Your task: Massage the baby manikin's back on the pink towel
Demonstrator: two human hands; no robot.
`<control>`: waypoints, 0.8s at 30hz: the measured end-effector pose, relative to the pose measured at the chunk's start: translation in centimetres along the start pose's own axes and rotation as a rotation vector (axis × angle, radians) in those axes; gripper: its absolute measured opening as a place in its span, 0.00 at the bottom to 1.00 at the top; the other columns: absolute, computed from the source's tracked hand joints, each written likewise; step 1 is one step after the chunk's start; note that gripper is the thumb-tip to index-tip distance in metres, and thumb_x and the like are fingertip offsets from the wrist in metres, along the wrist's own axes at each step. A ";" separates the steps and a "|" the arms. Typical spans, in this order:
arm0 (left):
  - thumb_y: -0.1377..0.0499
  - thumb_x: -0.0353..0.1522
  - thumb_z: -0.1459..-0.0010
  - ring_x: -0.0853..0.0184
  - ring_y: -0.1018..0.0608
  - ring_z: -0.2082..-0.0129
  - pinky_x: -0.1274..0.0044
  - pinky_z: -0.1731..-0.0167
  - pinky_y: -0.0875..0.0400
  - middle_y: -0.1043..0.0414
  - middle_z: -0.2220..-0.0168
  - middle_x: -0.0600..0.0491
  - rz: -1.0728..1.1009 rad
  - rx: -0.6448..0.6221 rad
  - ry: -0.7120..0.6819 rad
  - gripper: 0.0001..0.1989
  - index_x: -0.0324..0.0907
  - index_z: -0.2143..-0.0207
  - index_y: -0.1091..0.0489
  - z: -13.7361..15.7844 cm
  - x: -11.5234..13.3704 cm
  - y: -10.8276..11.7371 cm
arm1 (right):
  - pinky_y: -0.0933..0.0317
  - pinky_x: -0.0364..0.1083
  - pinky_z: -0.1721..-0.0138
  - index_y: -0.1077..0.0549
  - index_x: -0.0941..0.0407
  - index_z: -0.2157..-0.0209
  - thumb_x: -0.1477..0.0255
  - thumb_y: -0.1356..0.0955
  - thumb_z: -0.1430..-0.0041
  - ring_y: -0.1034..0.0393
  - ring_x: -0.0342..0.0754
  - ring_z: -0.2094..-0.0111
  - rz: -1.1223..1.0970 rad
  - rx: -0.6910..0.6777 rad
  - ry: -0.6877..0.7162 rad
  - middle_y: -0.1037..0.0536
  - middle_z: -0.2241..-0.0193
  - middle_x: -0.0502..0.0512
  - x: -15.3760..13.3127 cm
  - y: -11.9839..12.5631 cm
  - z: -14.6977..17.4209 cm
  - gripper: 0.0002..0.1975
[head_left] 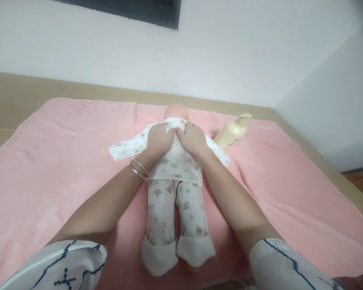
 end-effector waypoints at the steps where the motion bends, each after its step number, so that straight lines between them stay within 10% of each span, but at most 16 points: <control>1: 0.53 0.39 0.32 0.52 0.25 0.43 0.63 0.39 0.34 0.24 0.47 0.39 -0.006 0.005 0.014 0.22 0.35 0.48 0.26 0.0 -0.1 0.0 | 0.41 0.57 0.40 0.31 0.68 0.42 0.57 0.44 0.28 0.32 0.65 0.41 -0.007 0.003 -0.007 0.25 0.44 0.73 0.1 -0.1 0.0 0.30; 16: 0.50 0.40 0.34 0.50 0.25 0.46 0.61 0.42 0.31 0.23 0.50 0.41 -0.045 0.035 0.094 0.17 0.41 0.55 0.27 0.0 -0.5 0.2 | 0.43 0.59 0.39 0.32 0.69 0.42 0.60 0.45 0.27 0.37 0.65 0.40 0.005 0.035 -0.066 0.29 0.42 0.76 0.1 0.2 0.2 0.29; 24: 0.50 0.39 0.33 0.53 0.26 0.41 0.64 0.37 0.35 0.24 0.44 0.42 0.059 0.046 0.077 0.21 0.39 0.46 0.26 0.0 -0.6 0.3 | 0.41 0.58 0.39 0.31 0.65 0.41 0.71 0.44 0.31 0.37 0.63 0.39 -0.068 0.072 0.068 0.30 0.41 0.71 -2.6 4.4 2.5 0.24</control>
Point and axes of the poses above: each hand's wrist, its own z-axis away from the middle knuckle, its own y-axis out of the back of the hand, x = y × z, the point moved 8 cm from there along -z, towards the middle knuckle
